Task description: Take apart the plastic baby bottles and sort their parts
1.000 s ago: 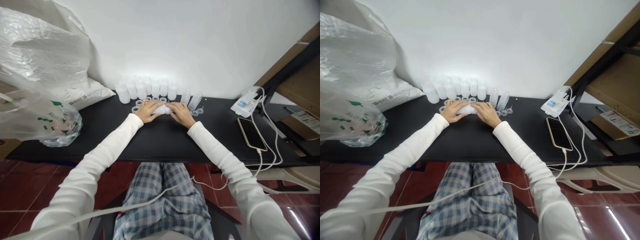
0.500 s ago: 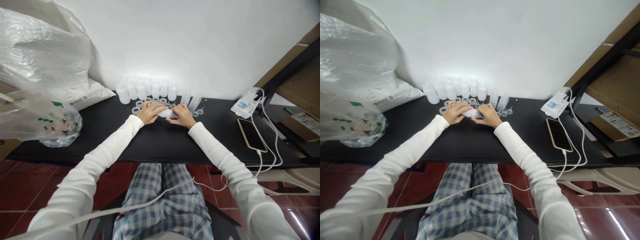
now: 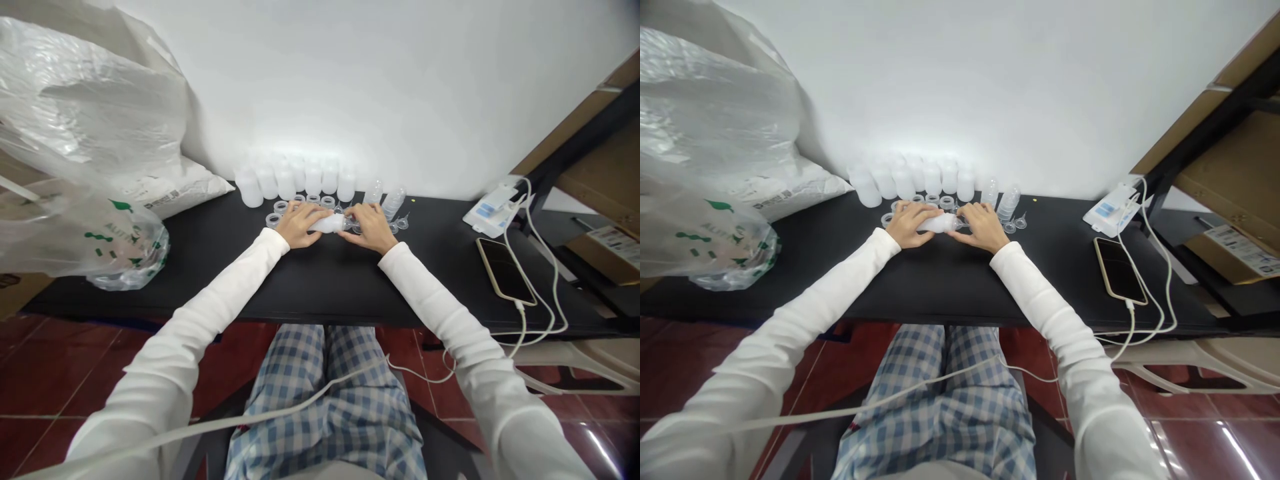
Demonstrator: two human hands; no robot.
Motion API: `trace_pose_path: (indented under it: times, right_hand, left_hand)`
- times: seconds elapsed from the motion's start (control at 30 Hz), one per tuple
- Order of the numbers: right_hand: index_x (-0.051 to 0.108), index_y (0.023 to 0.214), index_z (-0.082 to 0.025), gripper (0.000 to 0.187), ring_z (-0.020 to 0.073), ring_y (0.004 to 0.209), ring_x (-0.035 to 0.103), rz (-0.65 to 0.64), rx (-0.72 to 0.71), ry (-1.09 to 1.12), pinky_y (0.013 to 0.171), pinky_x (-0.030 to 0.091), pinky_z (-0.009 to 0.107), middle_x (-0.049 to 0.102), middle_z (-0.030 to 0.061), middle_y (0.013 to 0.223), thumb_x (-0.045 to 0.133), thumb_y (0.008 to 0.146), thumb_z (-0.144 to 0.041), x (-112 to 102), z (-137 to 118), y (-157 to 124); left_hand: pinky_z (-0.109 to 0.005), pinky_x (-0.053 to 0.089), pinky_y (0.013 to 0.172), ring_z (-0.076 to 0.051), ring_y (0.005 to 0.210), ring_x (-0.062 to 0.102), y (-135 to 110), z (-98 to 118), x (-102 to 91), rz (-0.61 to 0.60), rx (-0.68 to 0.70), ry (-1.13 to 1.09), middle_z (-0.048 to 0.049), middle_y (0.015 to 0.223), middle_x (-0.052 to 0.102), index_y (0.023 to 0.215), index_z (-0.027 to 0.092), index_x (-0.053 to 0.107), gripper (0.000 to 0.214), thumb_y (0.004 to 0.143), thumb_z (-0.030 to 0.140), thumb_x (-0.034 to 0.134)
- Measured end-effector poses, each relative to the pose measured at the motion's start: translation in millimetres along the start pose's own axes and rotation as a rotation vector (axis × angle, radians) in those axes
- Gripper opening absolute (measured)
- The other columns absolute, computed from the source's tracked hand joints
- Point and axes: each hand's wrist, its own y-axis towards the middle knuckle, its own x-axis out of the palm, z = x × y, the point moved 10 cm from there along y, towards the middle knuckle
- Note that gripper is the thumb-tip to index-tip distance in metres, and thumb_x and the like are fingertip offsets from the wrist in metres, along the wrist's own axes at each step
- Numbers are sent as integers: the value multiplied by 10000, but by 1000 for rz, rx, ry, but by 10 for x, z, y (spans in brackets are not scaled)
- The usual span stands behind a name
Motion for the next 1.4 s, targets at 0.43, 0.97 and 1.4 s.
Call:
trace_pose_path:
  times: [0.43,0.97,1.4]
  right_hand:
    - [553,1268,-136,553,352,1107,588,273,638,-178,977,423,566,642,209,1166,382,987,-581,-503,1317,-450]
    - [492,1316,-177,575,349,1170,553,449,514,90,1004,442,605,536,180,1191,340,990,-625,-527,909,-398]
    - [397,1204,-227,482,263,1243,573,244,285,626,1010,556,445,509,166,1289,582,930,-579,17,319,-126]
  left_hand:
    - [-480,381,1013,-333,1184,635,19,35,84,-86,-31,-68,-145,1238,700,1358,207,608,504,858,270,590]
    - [-494,356,1020,-358,1197,606,12,-165,-18,0,-175,-10,-165,1271,676,1344,183,596,493,861,282,580]
    - [-493,364,1021,-343,1197,607,-3,-262,-53,9,-198,6,-151,1307,666,1368,204,579,518,856,285,586]
